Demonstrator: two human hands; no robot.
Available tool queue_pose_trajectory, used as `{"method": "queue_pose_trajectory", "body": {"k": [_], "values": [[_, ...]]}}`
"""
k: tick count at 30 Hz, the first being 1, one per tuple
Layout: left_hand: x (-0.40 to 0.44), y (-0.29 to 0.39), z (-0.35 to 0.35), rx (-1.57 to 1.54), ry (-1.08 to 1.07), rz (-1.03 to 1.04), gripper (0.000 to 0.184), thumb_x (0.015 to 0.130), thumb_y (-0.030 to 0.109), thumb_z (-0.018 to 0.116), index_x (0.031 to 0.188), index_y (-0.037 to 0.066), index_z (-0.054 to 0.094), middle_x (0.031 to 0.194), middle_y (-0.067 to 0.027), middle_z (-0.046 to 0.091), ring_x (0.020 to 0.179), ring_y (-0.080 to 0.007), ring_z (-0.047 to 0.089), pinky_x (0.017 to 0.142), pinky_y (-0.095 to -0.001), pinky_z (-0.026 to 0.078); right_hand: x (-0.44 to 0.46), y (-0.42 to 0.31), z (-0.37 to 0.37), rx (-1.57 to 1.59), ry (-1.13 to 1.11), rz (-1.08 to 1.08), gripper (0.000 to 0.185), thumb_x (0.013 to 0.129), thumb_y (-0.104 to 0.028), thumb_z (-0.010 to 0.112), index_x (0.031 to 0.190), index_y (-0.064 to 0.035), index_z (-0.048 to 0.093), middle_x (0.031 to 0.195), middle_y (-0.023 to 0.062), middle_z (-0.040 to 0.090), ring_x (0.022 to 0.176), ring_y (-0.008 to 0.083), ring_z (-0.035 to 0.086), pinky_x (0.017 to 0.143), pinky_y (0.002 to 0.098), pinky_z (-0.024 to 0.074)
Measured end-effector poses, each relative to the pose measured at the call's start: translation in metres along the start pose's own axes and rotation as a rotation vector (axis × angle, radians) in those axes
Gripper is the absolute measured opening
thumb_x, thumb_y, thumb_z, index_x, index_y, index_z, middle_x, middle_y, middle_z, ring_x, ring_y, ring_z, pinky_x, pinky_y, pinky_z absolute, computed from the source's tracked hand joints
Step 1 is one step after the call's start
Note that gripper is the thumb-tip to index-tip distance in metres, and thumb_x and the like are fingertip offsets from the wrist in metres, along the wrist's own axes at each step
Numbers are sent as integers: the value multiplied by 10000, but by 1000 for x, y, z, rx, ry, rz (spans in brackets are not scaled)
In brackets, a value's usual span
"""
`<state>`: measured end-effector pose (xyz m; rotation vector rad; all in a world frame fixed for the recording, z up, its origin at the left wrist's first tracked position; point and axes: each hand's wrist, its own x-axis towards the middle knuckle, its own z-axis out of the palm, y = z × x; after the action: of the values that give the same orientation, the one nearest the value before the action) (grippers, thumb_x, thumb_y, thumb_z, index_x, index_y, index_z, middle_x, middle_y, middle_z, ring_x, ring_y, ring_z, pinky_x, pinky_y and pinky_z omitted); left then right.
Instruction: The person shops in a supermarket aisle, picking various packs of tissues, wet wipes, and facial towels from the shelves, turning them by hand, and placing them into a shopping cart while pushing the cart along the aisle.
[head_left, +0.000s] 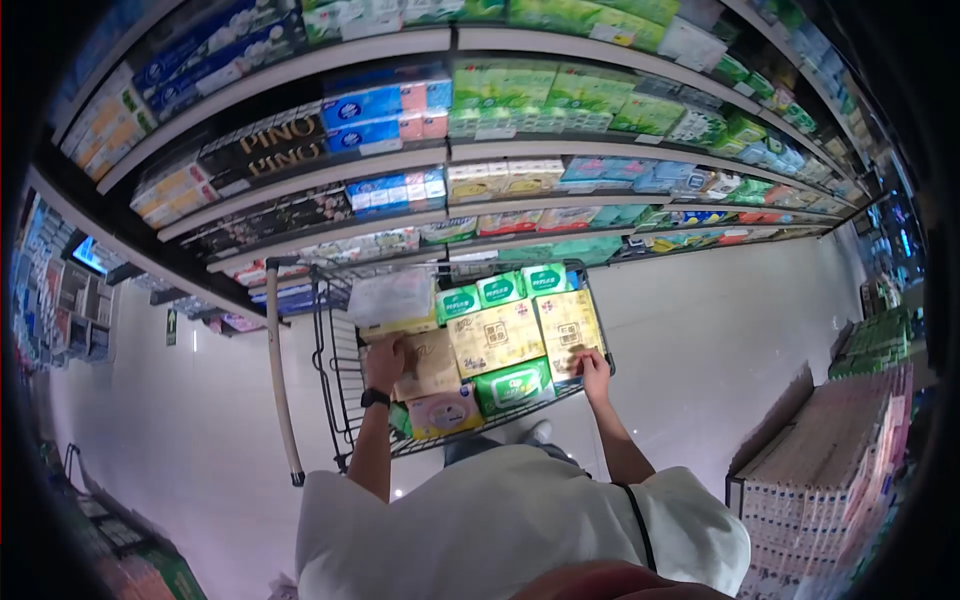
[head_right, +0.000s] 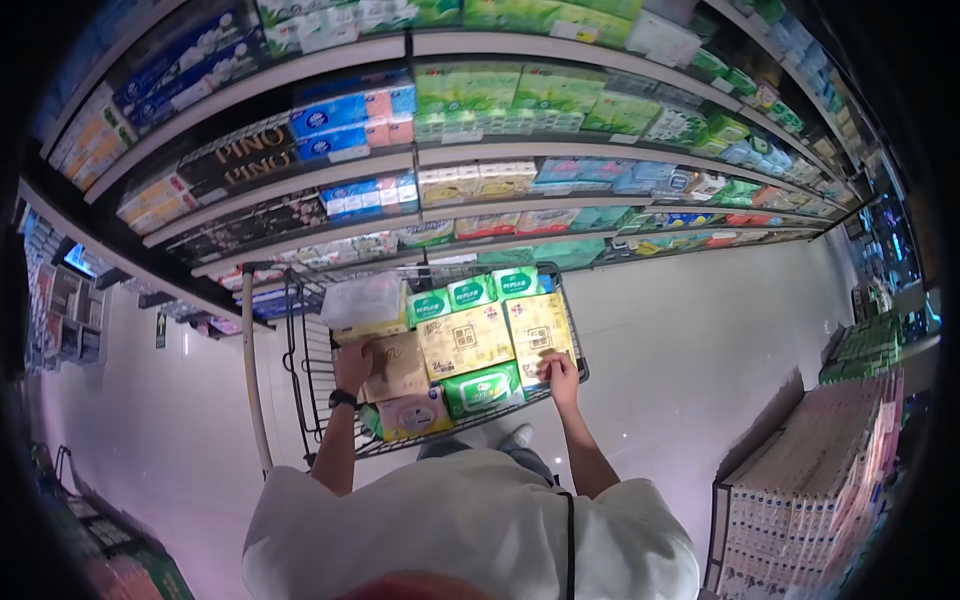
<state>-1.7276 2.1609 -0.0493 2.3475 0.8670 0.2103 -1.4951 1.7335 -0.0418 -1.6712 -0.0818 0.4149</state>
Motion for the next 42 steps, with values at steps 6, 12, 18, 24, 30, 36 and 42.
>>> {"method": "queue_pose_trajectory", "body": {"k": [6,12,18,24,30,36,42], "values": [[-58,46,48,-104,103,171,264,851,88,628,1100,45,706,1062,-165,697,1051,-376,626,905,-452,511,-63,63,-159,-128,285,32,230,1012,-64,420,941,-41,637,722,66,617,591,122,588,539,272,519],[-110,202,121,-263,131,339,180,873,50,586,1016,31,693,1035,-184,702,993,-390,625,894,-460,483,-150,129,-296,-180,282,171,246,1016,-68,406,948,-22,638,720,80,627,567,141,610,520,283,522],[-147,330,209,-344,-85,407,154,869,69,617,1005,37,684,1048,-173,693,1014,-383,617,897,-443,490,-214,142,-408,123,595,128,239,998,-50,391,967,-25,626,718,68,603,555,129,578,518,260,490],[-111,397,191,-216,-37,451,188,875,73,595,1032,27,689,1042,-177,693,1016,-385,609,921,-442,484,-207,158,-458,313,802,121,218,970,-41,398,958,-38,615,702,67,584,534,120,518,504,239,438],[-11,417,134,-170,209,395,163,935,97,596,1057,30,681,972,-130,703,958,-234,653,811,-333,503,-107,137,-448,391,683,169,211,967,-63,410,984,-46,619,707,65,594,559,131,538,526,262,461],[142,523,57,-653,133,340,235,1002,172,589,1152,3,654,1099,-47,698,996,-140,627,874,-299,483,40,5,-459,316,298,126,195,1002,-138,491,1117,-33,610,826,91,659,639,134,588,640,275,510],[306,679,-3,-653,409,728,305,996,168,590,1250,3,624,1186,-82,682,1092,-156,615,941,-307,473,304,-237,-477,104,22,-256,298,1038,-227,517,1246,-28,595,1019,97,696,808,121,631,793,281,531]]}}
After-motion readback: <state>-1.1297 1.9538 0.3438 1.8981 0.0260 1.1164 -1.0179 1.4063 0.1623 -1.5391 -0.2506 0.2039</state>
